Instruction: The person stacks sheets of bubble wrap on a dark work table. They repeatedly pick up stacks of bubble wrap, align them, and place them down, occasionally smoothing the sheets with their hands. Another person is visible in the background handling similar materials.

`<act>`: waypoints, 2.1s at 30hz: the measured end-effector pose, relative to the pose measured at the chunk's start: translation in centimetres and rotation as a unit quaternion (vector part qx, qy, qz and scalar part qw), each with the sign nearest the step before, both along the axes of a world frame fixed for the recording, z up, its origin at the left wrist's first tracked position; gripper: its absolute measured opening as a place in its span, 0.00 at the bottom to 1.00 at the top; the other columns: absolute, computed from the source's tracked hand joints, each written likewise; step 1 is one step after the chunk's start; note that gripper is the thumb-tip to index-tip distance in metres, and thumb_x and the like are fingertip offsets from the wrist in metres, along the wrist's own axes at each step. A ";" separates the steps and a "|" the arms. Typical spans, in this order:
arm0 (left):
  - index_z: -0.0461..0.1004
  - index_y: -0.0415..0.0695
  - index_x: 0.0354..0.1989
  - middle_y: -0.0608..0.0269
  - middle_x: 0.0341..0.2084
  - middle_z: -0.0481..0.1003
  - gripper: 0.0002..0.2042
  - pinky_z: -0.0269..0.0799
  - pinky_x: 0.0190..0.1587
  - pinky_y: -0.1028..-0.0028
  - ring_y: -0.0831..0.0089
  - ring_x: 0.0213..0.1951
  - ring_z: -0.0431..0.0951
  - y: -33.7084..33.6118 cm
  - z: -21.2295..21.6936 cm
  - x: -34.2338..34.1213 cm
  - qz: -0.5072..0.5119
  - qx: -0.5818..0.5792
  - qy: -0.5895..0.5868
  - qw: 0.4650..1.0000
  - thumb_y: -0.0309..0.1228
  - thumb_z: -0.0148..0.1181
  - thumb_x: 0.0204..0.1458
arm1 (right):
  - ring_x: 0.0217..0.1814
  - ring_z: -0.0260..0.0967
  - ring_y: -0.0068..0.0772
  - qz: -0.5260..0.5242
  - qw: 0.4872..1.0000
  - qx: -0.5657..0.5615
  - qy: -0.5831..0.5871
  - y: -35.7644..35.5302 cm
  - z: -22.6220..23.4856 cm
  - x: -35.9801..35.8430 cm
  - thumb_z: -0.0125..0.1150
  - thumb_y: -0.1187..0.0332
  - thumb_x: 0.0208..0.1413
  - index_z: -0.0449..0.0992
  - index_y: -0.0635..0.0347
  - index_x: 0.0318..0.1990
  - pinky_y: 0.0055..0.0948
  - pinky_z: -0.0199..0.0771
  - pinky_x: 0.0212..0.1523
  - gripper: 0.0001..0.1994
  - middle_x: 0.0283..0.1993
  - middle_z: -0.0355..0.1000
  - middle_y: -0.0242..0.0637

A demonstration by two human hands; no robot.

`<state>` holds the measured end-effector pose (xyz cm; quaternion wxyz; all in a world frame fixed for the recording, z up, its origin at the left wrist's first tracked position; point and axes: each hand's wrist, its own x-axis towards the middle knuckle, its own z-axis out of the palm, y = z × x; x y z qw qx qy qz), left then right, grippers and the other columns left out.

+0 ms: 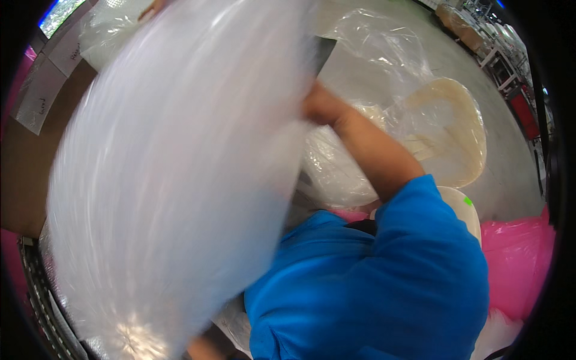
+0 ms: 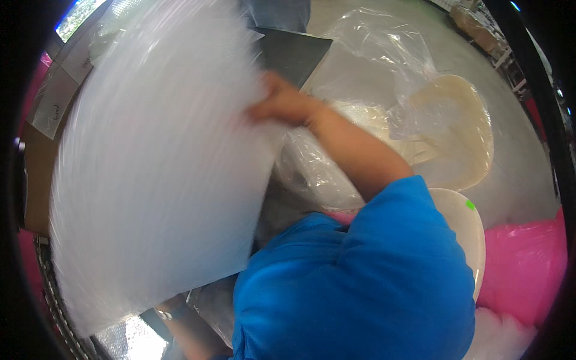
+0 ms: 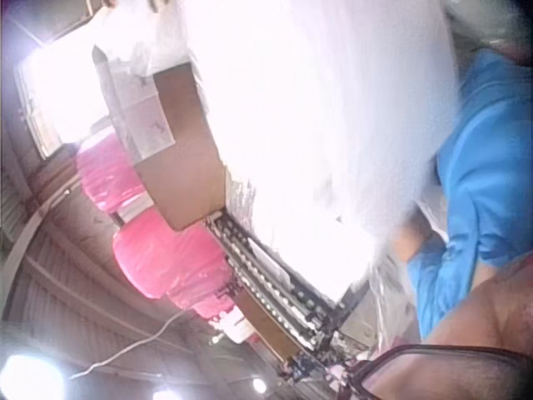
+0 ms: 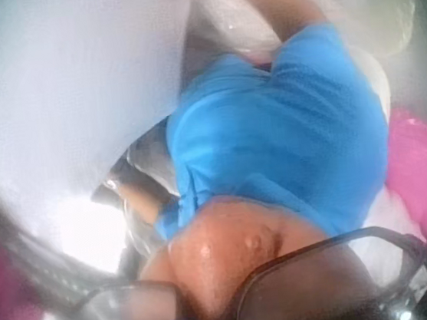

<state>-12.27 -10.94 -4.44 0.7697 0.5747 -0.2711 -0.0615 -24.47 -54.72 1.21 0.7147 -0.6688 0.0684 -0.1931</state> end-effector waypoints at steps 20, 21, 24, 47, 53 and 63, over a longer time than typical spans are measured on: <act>0.58 0.45 0.59 0.55 0.55 0.60 0.25 0.59 0.53 0.69 0.67 0.54 0.62 -4.1 1.0 5.7 0.116 0.247 0.001 0.962 0.35 0.54 0.52 | 0.59 0.57 0.50 -0.591 0.684 0.094 0.417 -17.7 -27.4 -23.4 0.54 0.57 0.48 0.62 0.56 0.56 0.50 0.54 0.58 0.27 0.56 0.61 0.47; 0.58 0.46 0.59 0.54 0.56 0.60 0.26 0.59 0.52 0.69 0.66 0.55 0.62 -3.7 1.0 5.8 0.119 0.244 -0.005 0.962 0.36 0.54 0.52 | 0.59 0.56 0.50 -0.575 0.668 0.002 0.472 -19.0 -27.7 -24.4 0.55 0.57 0.47 0.62 0.56 0.56 0.50 0.53 0.58 0.28 0.57 0.61 0.47; 0.60 0.46 0.57 0.55 0.52 0.64 0.25 0.64 0.46 0.72 0.72 0.45 0.68 -4.3 2.7 5.2 0.126 0.275 -0.065 0.951 0.38 0.55 0.51 | 0.60 0.54 0.51 -0.583 0.547 -0.199 0.566 -21.9 -26.1 -26.9 0.58 0.57 0.44 0.61 0.55 0.57 0.51 0.50 0.60 0.30 0.58 0.59 0.48; 0.73 0.42 0.39 0.55 0.33 0.72 0.11 0.67 0.36 0.68 0.67 0.34 0.72 5.1 4.9 11.7 0.422 0.243 -0.222 0.845 0.31 0.56 0.47 | 0.62 0.54 0.50 0.130 0.933 -0.318 0.110 25.9 -2.2 33.3 0.50 0.40 0.50 0.53 0.60 0.60 0.40 0.53 0.59 0.39 0.58 0.58 0.55; 0.65 0.51 0.52 0.47 0.53 0.61 0.26 0.44 0.56 0.41 0.53 0.59 0.54 6.9 2.5 12.9 0.444 0.620 -0.062 0.644 0.49 0.56 0.45 | 0.59 0.57 0.48 0.148 0.914 -0.378 0.018 28.1 -6.2 34.6 0.53 0.45 0.50 0.49 0.61 0.61 0.46 0.46 0.61 0.38 0.56 0.60 0.54; 0.68 0.52 0.49 0.49 0.54 0.61 0.23 0.43 0.58 0.45 0.56 0.58 0.57 6.2 1.8 12.9 0.370 0.544 -0.154 0.737 0.45 0.58 0.43 | 0.60 0.54 0.46 0.258 0.956 0.093 0.100 32.0 -3.0 31.4 0.65 0.71 0.44 0.27 0.59 0.64 0.42 0.59 0.55 0.50 0.61 0.50 0.56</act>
